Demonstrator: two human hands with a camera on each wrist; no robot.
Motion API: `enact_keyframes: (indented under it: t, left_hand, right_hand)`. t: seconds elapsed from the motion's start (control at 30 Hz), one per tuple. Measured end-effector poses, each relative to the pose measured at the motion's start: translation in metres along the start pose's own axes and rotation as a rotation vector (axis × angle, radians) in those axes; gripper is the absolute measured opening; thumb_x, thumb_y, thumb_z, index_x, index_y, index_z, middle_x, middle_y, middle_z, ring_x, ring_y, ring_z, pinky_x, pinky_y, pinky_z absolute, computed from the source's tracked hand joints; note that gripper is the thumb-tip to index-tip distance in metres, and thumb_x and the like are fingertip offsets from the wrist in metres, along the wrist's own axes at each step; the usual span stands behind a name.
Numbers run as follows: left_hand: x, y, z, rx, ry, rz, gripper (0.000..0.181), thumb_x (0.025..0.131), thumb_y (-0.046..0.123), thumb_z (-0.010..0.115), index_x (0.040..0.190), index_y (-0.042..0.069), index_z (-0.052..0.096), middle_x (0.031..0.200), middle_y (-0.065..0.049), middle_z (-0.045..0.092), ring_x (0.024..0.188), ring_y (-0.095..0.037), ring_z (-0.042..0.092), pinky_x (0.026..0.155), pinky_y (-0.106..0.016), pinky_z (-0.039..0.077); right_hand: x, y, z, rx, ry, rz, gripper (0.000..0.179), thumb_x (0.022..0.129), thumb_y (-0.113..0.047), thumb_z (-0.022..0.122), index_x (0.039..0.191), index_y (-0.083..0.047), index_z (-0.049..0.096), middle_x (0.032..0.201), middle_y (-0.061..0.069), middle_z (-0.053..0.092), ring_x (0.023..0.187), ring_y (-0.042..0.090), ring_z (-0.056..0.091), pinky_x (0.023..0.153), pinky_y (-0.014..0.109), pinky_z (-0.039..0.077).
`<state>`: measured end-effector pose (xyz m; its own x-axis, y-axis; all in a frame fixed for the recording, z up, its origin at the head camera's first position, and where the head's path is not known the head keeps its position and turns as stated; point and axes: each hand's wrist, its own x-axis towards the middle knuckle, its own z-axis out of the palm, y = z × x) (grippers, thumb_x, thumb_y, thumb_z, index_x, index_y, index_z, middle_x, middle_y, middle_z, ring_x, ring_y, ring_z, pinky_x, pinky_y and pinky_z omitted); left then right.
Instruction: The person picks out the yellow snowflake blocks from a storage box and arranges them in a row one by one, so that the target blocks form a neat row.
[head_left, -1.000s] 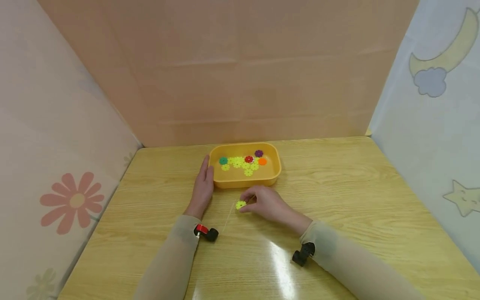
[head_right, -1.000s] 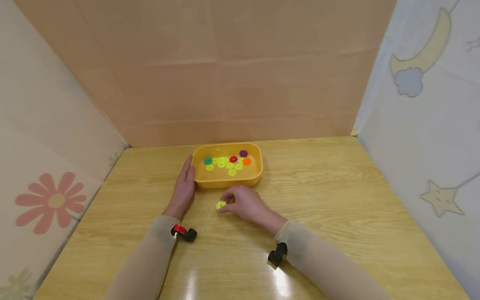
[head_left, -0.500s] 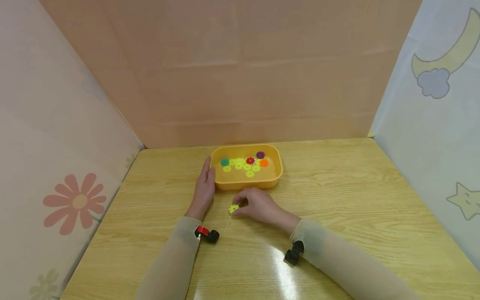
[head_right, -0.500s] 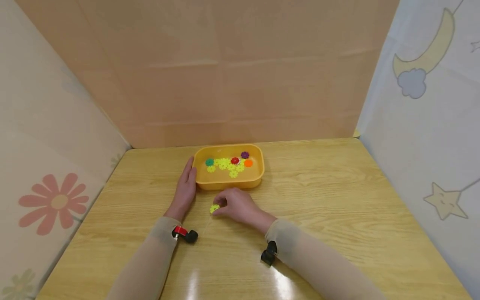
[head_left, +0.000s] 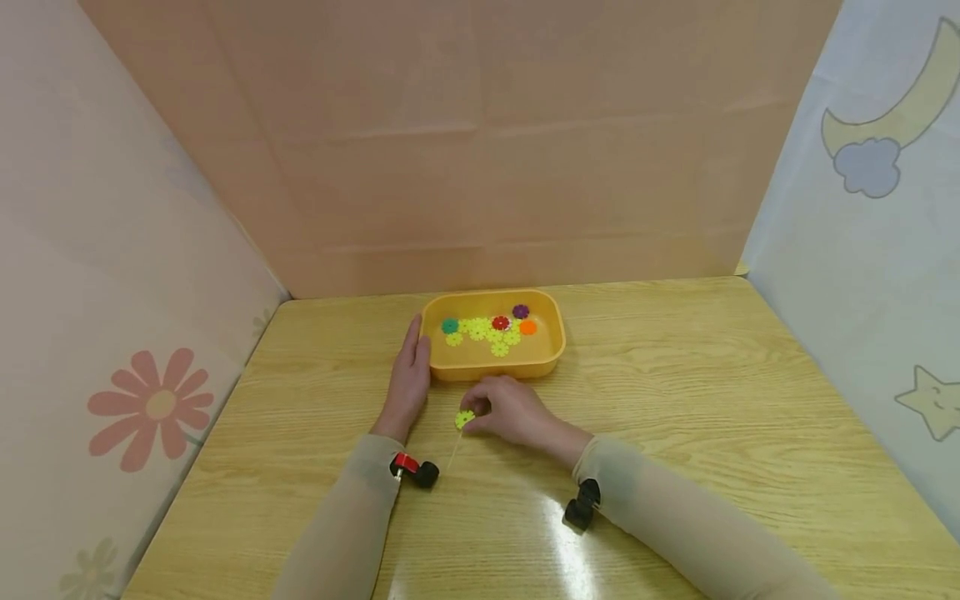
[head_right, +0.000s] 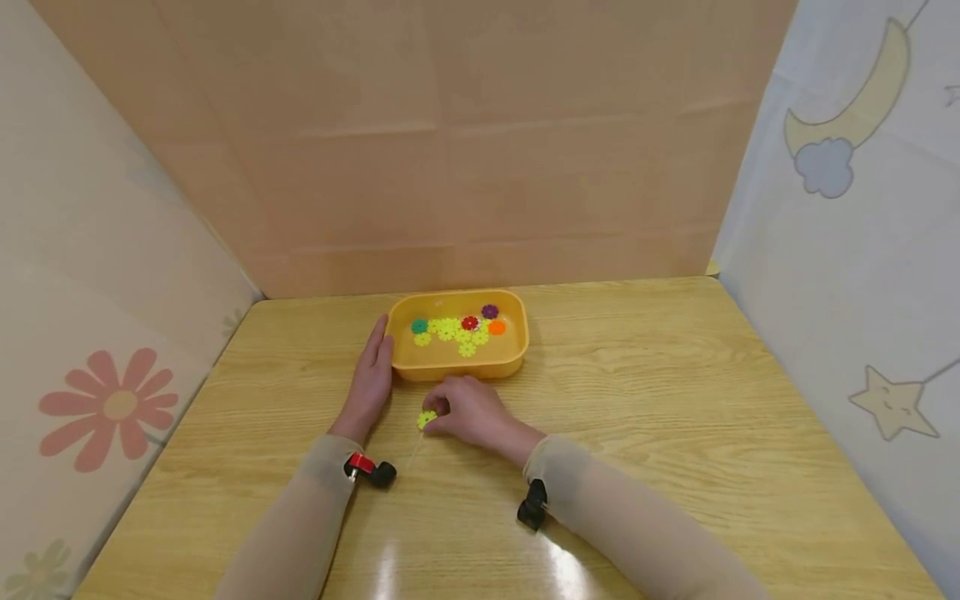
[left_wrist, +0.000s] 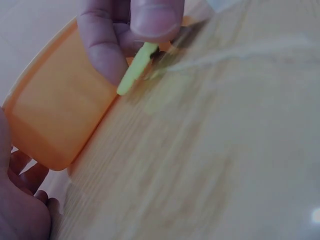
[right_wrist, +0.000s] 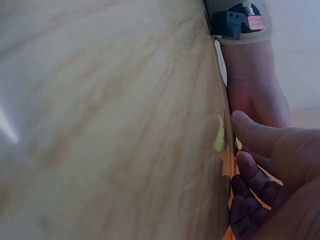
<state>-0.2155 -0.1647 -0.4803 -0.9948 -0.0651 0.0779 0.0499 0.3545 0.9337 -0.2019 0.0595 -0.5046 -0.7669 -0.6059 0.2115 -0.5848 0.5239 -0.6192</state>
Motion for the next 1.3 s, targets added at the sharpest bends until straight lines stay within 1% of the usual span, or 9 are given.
enact_keyframes:
  t: [0.03,0.2,0.5,0.6,0.73,0.83,1.0,1.2,1.3]
  left_hand:
    - [0.0,0.0,0.0,0.001,0.001,0.001,0.075,0.117,0.062,0.029,0.179,0.022,0.018,0.183,0.003,0.021,0.168,-0.023,0.018,0.136,-0.051,0.016]
    - [0.0,-0.001,0.0,-0.004,0.001,0.005,0.074,0.118,0.062,0.029,0.179,0.022,0.019,0.183,0.002,0.022,0.168,-0.024,0.019,0.136,-0.051,0.016]
    - [-0.001,0.001,0.001,-0.007,-0.002,0.01,0.07,0.118,0.06,0.029,0.179,0.028,0.018,0.182,0.001,0.022,0.168,-0.024,0.019,0.136,-0.051,0.017]
    - [-0.001,0.001,0.001,-0.006,0.003,0.008,0.068,0.119,0.058,0.03,0.179,0.027,0.018,0.182,0.001,0.022,0.168,-0.024,0.02,0.136,-0.051,0.017]
    - [0.0,0.0,0.001,-0.005,0.008,0.01,0.064,0.121,0.048,0.032,0.179,0.025,0.019,0.183,0.001,0.022,0.168,-0.024,0.02,0.136,-0.051,0.017]
    - [0.0,0.0,0.001,-0.001,0.007,0.011,0.062,0.122,0.044,0.033,0.179,0.024,0.019,0.183,0.001,0.022,0.168,-0.025,0.019,0.136,-0.052,0.016]
    - [0.0,0.0,0.001,-0.001,0.003,0.008,0.063,0.122,0.045,0.033,0.179,0.023,0.019,0.183,0.0,0.022,0.168,-0.026,0.02,0.136,-0.053,0.017]
    - [0.0,-0.001,0.002,0.005,0.005,0.014,0.069,0.12,0.055,0.031,0.179,0.023,0.019,0.183,0.001,0.021,0.168,-0.025,0.02,0.136,-0.053,0.017]
    - [0.0,-0.002,0.002,0.004,0.008,0.014,0.071,0.119,0.057,0.03,0.179,0.022,0.019,0.183,0.002,0.02,0.168,-0.025,0.019,0.136,-0.052,0.017]
  right_hand:
    - [-0.001,-0.007,-0.004,-0.014,-0.008,0.006,0.026,0.085,-0.042,0.097,0.102,-0.029,0.084,0.087,-0.018,0.064,0.082,0.005,0.059,0.076,0.031,0.052]
    - [-0.005,-0.021,-0.01,-0.075,-0.007,-0.029,0.024,0.087,-0.04,0.096,0.101,-0.025,0.083,0.087,-0.013,0.06,0.081,0.01,0.054,0.074,0.033,0.047]
    - [-0.002,-0.008,-0.002,-0.077,-0.014,-0.028,0.031,0.083,-0.046,0.098,0.104,-0.029,0.084,0.087,-0.016,0.058,0.082,0.008,0.052,0.074,0.029,0.045]
    - [-0.005,-0.015,-0.008,-0.081,-0.017,-0.032,0.031,0.084,-0.044,0.097,0.106,-0.026,0.084,0.088,-0.014,0.06,0.083,0.009,0.053,0.075,0.03,0.046]
    - [-0.011,-0.038,-0.023,-0.059,-0.041,0.012,0.031,0.087,-0.038,0.096,0.11,-0.02,0.084,0.092,-0.01,0.067,0.089,0.011,0.057,0.081,0.035,0.051]
    - [-0.014,-0.049,-0.029,-0.045,-0.061,0.064,0.033,0.088,-0.033,0.096,0.115,-0.018,0.084,0.098,-0.008,0.072,0.095,0.012,0.06,0.087,0.036,0.052]
    - [-0.019,-0.058,-0.039,-0.021,-0.066,0.116,0.036,0.091,-0.028,0.094,0.123,-0.016,0.083,0.104,-0.007,0.076,0.103,0.016,0.065,0.093,0.04,0.054]
    - [-0.022,-0.067,-0.068,0.044,0.01,0.124,0.038,0.094,-0.023,0.092,0.128,-0.011,0.082,0.108,-0.002,0.076,0.105,0.024,0.07,0.09,0.042,0.058]
    - [-0.021,-0.065,-0.082,0.046,0.051,0.125,0.036,0.095,-0.023,0.091,0.128,-0.011,0.081,0.109,0.0,0.076,0.103,0.023,0.07,0.088,0.039,0.06]
